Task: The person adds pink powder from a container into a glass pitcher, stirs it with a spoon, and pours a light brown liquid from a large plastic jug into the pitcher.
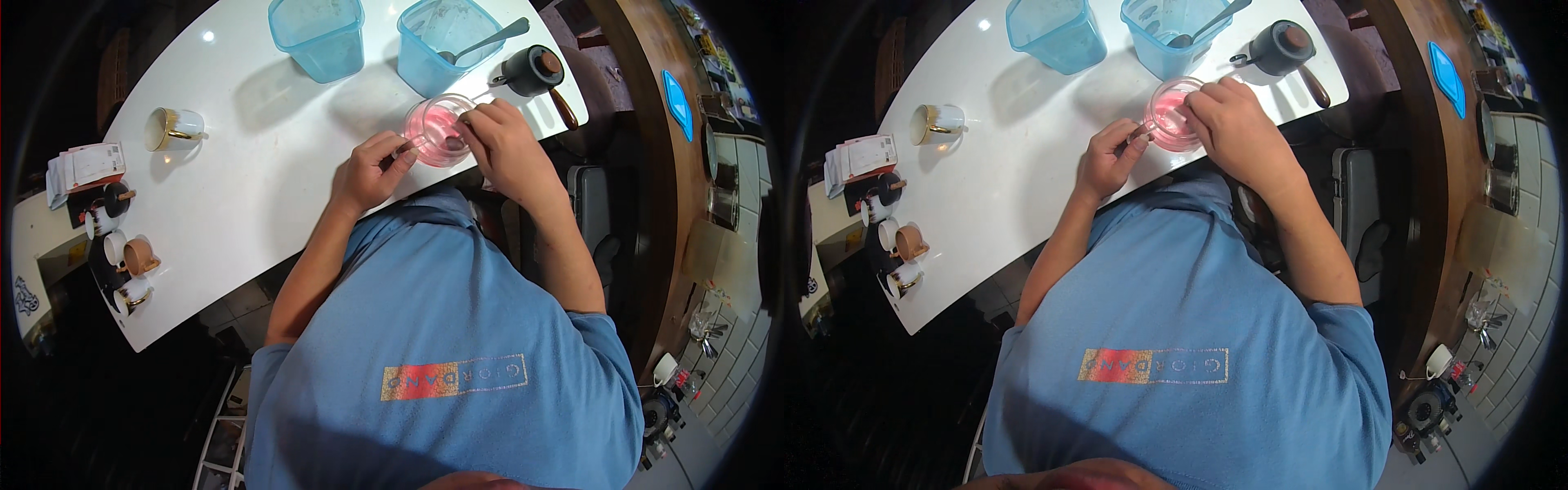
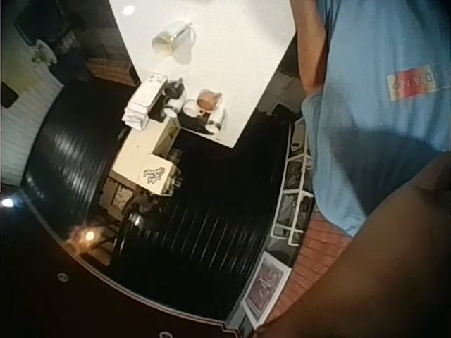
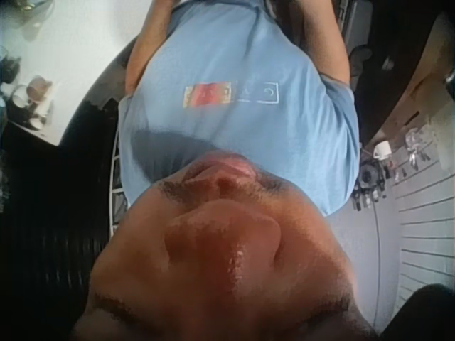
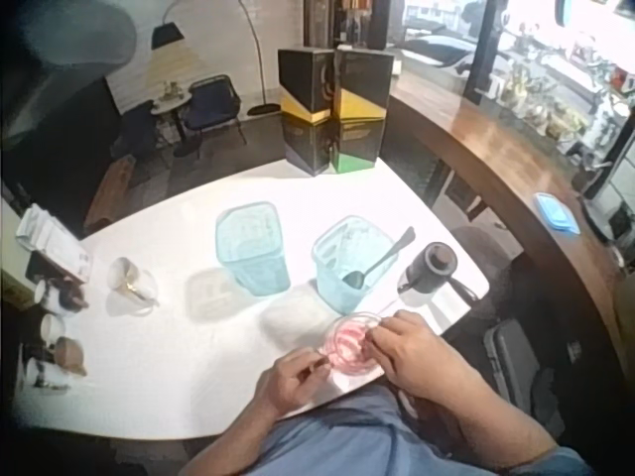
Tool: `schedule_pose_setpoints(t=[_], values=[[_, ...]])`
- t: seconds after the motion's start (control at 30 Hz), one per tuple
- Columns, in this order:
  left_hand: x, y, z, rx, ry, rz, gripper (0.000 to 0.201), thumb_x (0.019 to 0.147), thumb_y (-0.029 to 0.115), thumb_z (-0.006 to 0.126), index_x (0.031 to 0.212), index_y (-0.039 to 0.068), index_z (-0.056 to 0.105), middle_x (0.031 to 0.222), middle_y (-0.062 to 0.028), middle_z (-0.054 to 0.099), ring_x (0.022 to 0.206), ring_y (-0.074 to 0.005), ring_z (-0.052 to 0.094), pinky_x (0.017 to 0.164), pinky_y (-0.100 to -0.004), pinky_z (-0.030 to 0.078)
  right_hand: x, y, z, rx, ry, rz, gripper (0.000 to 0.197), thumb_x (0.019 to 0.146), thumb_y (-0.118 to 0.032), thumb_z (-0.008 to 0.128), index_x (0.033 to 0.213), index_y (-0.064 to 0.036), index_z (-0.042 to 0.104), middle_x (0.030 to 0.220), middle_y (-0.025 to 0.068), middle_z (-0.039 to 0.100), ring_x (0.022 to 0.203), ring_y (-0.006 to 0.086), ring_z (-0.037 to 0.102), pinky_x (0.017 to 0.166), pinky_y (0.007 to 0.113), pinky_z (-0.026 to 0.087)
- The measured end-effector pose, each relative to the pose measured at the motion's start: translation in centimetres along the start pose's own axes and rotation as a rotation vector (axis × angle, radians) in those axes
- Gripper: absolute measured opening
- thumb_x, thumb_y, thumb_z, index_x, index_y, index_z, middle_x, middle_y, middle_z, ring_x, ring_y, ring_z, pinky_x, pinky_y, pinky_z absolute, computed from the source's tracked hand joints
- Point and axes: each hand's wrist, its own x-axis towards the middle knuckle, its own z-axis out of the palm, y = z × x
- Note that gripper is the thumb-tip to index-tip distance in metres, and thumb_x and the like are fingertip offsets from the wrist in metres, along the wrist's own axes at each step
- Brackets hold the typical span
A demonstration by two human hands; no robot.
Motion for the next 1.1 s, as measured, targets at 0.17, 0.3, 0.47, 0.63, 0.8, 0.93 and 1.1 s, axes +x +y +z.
schedule_pose_setpoints(t=[0.17,0.3,0.47,0.63,0.8,0.93,1.1], values=[[0.0,-0.7,0.3,-0.05,0.012,0.016,0.022,0.088,0.022,0.06,0.088,-0.001,0.062,0.072,-0.005,0.053,0.058,-0.0112,0.048,0.054,-0.024,0.039,0.6,0.3,0.7,-0.008,0.121,-0.087,0.014,0.081,-0.007,0.06,0.093,-0.0001,0.061,0.084,0.0117,0.058,0.079,0.0295,0.052,0.073,0.037,0.045],[0.1,-0.2,0.2,-0.014,0.016,0.037,0.022,0.088,0.021,0.06,0.086,-0.001,0.061,0.072,-0.0053,0.053,0.058,-0.0116,0.048,0.054,-0.0238,0.039,0.4,-0.6,0.3,0.114,0.071,-0.111,0.014,0.08,-0.007,0.061,0.093,-0.0006,0.062,0.083,0.0114,0.058,0.08,0.0291,0.053,0.073,0.037,0.045],[-0.1,0.0,0.0,-0.026,-0.014,-0.015,0.022,0.089,0.019,0.056,0.089,-0.002,0.06,0.073,-0.0041,0.049,0.064,-0.0118,0.043,0.058,-0.0241,0.035,0.2,0.2,0.2,-0.006,0.052,-0.045,0.015,0.079,-0.006,0.062,0.094,-0.0009,0.062,0.087,0.0112,0.059,0.08,0.0288,0.053,0.074,0.037,0.045],[0.0,-0.2,0.2,-0.048,-0.019,-0.023,0.023,0.089,0.02,0.056,0.086,-0.002,0.059,0.072,-0.0041,0.048,0.063,-0.0117,0.043,0.057,-0.0236,0.034,0.3,-0.3,1.3,0.128,0.156,-0.167,0.015,0.079,-0.013,0.061,0.092,-0.0049,0.063,0.084,0.0087,0.058,0.079,0.0273,0.054,0.073,0.036,0.044],[-0.1,-0.1,0.0,-0.008,-0.003,-0.016,0.023,0.088,0.022,0.058,0.084,-0.001,0.06,0.072,-0.0044,0.051,0.06,-0.0112,0.046,0.056,-0.0238,0.037,-0.9,-0.2,-0.9,0.082,0.167,-0.118,0.017,0.077,-0.008,0.064,0.093,-0.0036,0.063,0.083,0.0091,0.058,0.077,0.0275,0.054,0.07,0.035,0.044],[-0.1,0.1,0.0,0.018,0.009,-0.032,0.023,0.088,0.023,0.06,0.084,0.0,0.061,0.072,-0.0048,0.054,0.057,-0.0104,0.049,0.054,-0.0238,0.04,-3.4,-1.2,-3.8,0.1,0.579,-0.2,0.012,0.078,-0.006,0.064,0.089,-0.0002,0.062,0.075,0.0094,0.056,0.062,0.0226,0.052,0.059,0.032,0.042],[0.0,0.3,0.1,0.023,-0.001,-0.042,0.024,0.089,0.022,0.057,0.084,-0.001,0.06,0.072,-0.0041,0.051,0.059,-0.0103,0.046,0.054,-0.0236,0.037,-5.8,-1.0,-1.2,0.054,0.669,-0.292,0.021,0.084,-0.021,0.063,0.091,-0.002,0.065,0.079,0.0076,0.058,0.065,0.0208,0.052,0.058,0.03,0.042]])
